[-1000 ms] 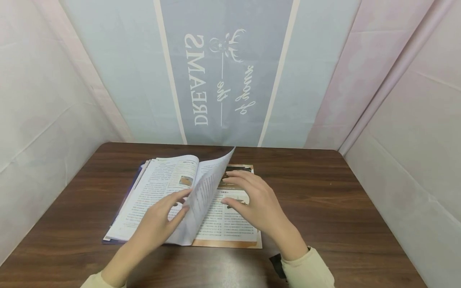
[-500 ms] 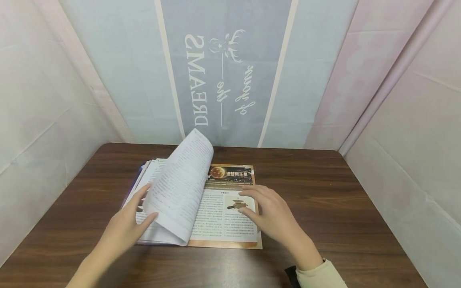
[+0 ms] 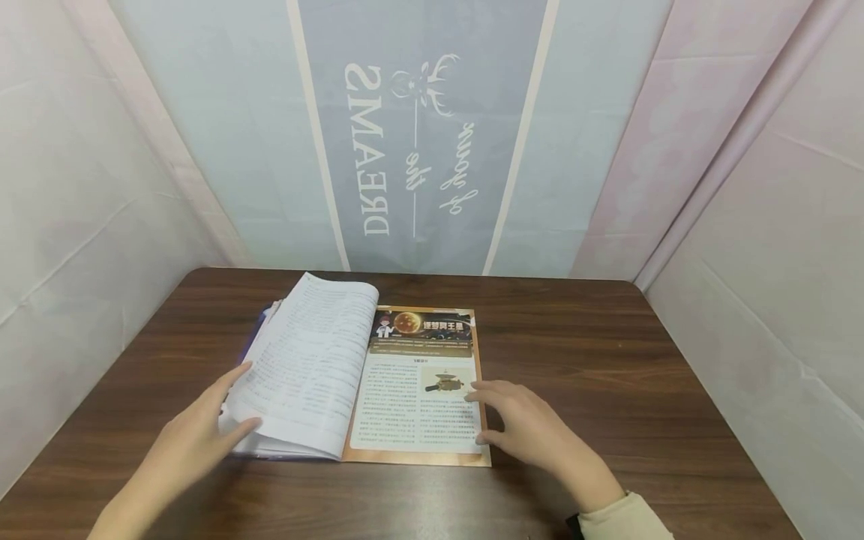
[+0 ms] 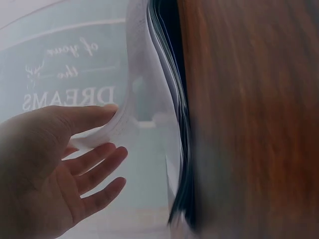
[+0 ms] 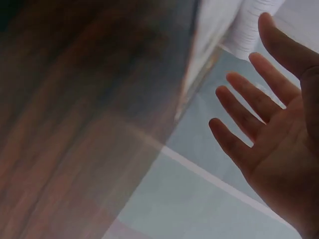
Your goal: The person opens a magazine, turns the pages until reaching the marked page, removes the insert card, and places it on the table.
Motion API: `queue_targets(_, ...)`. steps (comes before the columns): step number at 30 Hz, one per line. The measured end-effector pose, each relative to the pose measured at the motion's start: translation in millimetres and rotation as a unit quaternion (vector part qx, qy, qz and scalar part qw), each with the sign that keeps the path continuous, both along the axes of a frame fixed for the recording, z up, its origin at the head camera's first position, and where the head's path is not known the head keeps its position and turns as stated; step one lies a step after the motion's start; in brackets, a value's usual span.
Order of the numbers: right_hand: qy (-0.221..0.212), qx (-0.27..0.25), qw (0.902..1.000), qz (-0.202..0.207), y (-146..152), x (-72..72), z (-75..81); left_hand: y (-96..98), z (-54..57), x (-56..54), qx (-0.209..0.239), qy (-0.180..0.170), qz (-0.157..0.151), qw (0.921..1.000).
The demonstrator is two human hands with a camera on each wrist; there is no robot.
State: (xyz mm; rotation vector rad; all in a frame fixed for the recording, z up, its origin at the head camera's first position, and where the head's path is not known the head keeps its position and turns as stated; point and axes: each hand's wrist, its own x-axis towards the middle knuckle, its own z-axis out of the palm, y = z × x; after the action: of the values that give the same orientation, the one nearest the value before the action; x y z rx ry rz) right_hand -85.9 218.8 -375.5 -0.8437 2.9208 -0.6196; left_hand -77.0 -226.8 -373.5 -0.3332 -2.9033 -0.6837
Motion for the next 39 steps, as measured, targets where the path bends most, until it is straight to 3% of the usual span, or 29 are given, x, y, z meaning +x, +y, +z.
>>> queue_targets(7, -0.057, 0.025, 0.9975, 0.032, 10.3, -1.8, -11.3, -16.6, -3.1, -0.7, -0.024, -0.038, 0.002, 0.9990)
queue_targets(20, -0.062, 0.053, 0.9960, 0.035, 7.5, -3.2, -15.4, -34.3, -14.4, -0.1, -0.066, -0.088, 0.006, 0.9940)
queue_targets(28, -0.072, 0.053, 0.9955, 0.029, 4.9, -3.5, -11.6, -42.2, -14.7, 1.0, -0.077, -0.068, -0.008, 0.9947)
queue_targets(33, -0.078, 0.030, 0.9965, 0.010, 3.3, -5.4, -6.3, -34.1, -8.9, -0.4, -0.074, -0.035, -0.007, 0.9966)
queue_targets(39, -0.012, 0.007, 0.9998, -0.013, -3.0, -12.5, -2.0, -10.0, -0.4, -2.4, -0.048, 0.002, -0.028, 0.9984)
